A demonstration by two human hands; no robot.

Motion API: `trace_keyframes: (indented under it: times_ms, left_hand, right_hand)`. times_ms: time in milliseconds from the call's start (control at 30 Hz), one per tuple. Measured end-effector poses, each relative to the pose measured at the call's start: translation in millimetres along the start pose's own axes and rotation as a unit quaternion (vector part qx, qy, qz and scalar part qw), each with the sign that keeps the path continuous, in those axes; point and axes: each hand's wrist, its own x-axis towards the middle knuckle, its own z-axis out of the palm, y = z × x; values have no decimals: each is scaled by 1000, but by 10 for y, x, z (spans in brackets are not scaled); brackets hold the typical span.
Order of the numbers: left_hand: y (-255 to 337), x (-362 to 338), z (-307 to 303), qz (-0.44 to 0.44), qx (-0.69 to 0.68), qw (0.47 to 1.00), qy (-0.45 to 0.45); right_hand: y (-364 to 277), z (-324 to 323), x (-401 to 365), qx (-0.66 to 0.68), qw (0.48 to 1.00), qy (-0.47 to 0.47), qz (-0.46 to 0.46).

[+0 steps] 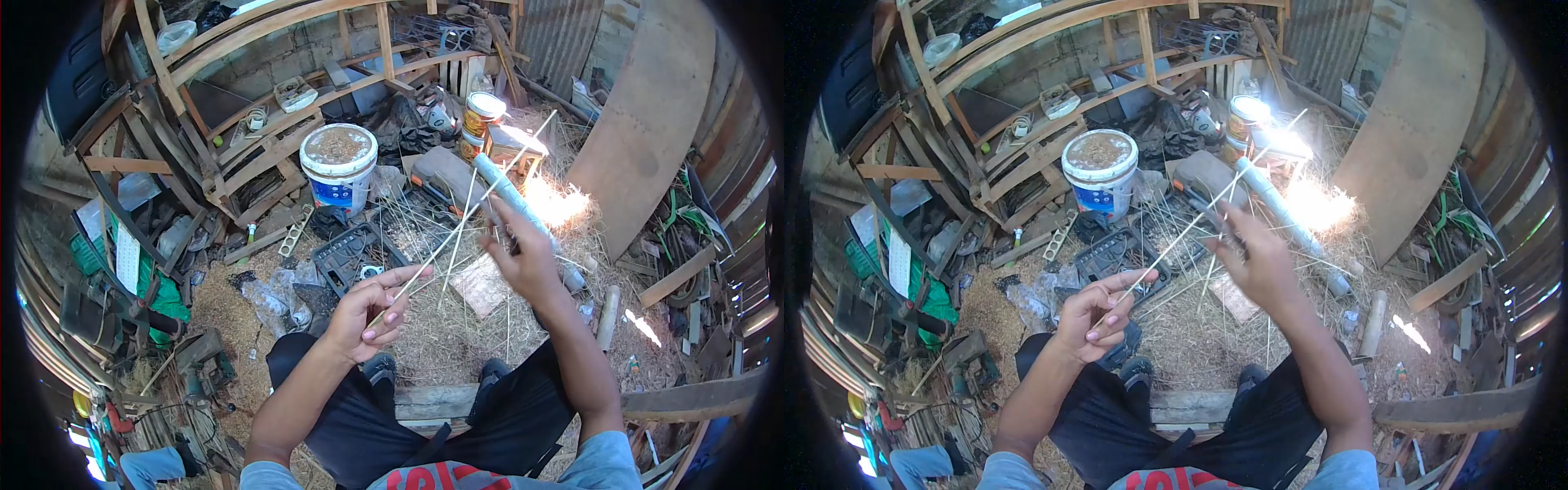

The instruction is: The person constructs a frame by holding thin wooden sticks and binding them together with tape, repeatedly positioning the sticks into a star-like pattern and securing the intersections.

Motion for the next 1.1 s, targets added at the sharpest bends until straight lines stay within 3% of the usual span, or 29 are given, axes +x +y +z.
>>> trace_keyframes:
  times_ms: [200, 300, 400, 800, 1100]
  left_hand:
    - [-6, 19, 68, 43, 13, 997, 58]
    - [-48, 15, 103, 39, -1, 997, 62]
    - [-110, 39, 76, 42, -36, 998, 40]
    - [-164, 77, 48, 5, -172, 985, -18]
    - [-176, 84, 47, -18, -192, 978, -78]
  right_hand:
    - [-602, 223, -298, 43, 981, -189, -27]
    - [-570, 253, -315, 24, 977, -191, -93]
    - [-577, 184, -260, 9, 970, -225, -96]
    - [-511, 304, -315, 24, 987, -145, -59]
    - [-495, 263, -308, 14, 982, -166, -92]
